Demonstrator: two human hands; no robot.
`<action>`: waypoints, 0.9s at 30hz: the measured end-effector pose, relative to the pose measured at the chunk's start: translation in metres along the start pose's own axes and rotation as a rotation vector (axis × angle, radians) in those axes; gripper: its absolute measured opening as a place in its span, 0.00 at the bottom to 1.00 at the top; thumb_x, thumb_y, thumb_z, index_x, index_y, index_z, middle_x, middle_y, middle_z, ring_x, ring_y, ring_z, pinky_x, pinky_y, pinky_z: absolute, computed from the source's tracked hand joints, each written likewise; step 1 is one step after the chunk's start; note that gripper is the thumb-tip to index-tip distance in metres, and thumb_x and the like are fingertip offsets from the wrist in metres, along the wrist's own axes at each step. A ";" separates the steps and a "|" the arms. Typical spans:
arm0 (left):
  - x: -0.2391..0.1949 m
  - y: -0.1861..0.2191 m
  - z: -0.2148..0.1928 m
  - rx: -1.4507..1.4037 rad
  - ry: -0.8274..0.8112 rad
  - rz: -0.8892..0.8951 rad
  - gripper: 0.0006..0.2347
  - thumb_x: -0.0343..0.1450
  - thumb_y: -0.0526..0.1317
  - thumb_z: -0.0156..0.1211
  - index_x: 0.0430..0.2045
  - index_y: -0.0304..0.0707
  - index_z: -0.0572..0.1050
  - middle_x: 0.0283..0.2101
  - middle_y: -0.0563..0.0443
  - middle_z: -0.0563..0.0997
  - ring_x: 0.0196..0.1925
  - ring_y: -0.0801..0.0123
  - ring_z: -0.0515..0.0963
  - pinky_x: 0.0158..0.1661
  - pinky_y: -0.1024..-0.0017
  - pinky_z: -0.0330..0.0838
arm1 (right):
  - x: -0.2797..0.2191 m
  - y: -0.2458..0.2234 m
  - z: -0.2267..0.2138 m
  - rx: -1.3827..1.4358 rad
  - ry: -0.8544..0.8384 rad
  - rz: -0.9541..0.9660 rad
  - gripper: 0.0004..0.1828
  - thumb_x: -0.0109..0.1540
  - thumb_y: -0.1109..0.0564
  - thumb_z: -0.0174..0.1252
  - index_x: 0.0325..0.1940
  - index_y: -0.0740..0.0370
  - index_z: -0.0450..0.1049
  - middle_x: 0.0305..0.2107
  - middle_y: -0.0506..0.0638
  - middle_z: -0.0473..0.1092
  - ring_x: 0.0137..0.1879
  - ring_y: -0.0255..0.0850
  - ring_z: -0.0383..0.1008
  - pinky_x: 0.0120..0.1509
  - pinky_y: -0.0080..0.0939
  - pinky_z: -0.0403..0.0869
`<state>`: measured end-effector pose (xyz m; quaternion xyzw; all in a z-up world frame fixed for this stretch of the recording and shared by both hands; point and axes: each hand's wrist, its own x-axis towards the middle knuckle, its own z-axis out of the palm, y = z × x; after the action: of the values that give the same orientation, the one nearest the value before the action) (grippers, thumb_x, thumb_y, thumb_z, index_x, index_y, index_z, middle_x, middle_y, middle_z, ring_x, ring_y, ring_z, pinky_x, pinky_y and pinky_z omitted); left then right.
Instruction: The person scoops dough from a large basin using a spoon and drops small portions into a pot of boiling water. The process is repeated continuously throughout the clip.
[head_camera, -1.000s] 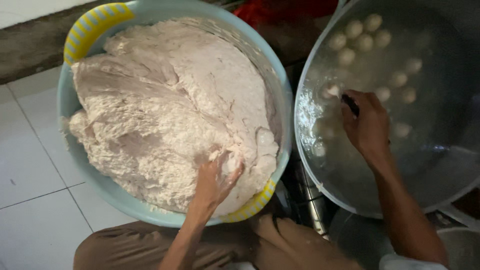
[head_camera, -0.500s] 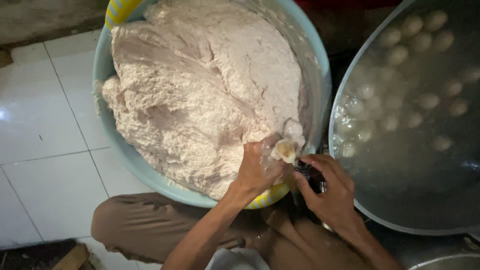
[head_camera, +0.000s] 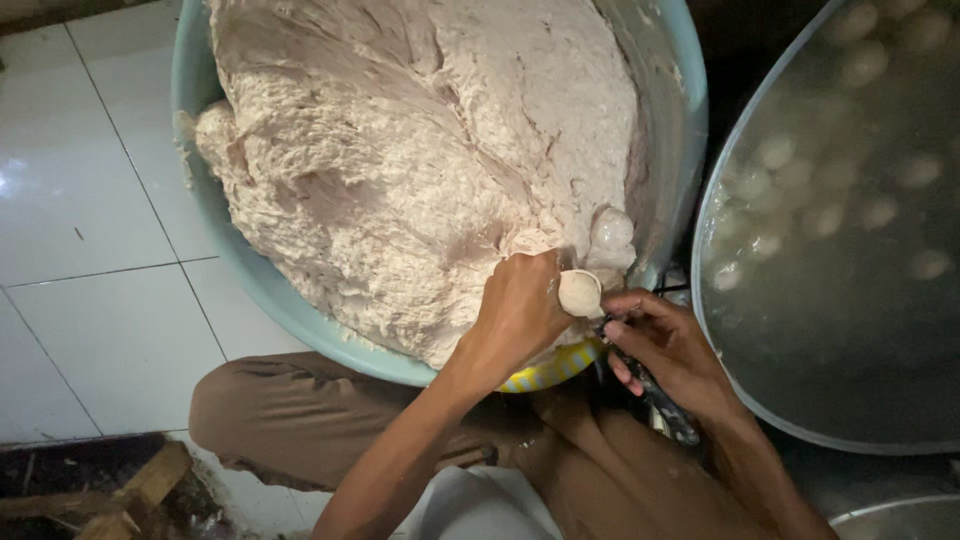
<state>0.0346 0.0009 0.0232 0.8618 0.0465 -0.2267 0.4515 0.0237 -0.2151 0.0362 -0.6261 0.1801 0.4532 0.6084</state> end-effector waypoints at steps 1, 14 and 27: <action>0.002 -0.003 0.003 0.034 0.006 -0.010 0.10 0.59 0.36 0.71 0.28 0.30 0.78 0.26 0.31 0.80 0.31 0.37 0.82 0.33 0.49 0.75 | 0.000 -0.001 0.000 0.005 0.000 0.019 0.15 0.63 0.63 0.56 0.54 0.71 0.71 0.33 0.46 0.71 0.24 0.33 0.69 0.20 0.35 0.67; -0.026 -0.055 0.022 0.350 0.292 0.181 0.12 0.72 0.40 0.53 0.40 0.32 0.80 0.31 0.32 0.82 0.31 0.39 0.79 0.34 0.49 0.71 | -0.006 -0.045 -0.093 -0.266 0.357 -0.218 0.14 0.71 0.55 0.53 0.55 0.67 0.74 0.33 0.54 0.74 0.35 0.37 0.75 0.40 0.38 0.76; -0.025 -0.055 0.009 -0.086 0.188 0.006 0.15 0.69 0.47 0.60 0.36 0.31 0.80 0.25 0.36 0.83 0.27 0.53 0.84 0.31 0.58 0.77 | 0.045 -0.056 -0.152 -1.090 0.800 -0.746 0.14 0.73 0.61 0.60 0.63 0.66 0.74 0.49 0.60 0.72 0.51 0.47 0.76 0.50 0.44 0.77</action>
<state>-0.0065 0.0290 -0.0126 0.8591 0.0959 -0.1414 0.4824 0.1435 -0.3298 0.0109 -0.9727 -0.0853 -0.0177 0.2152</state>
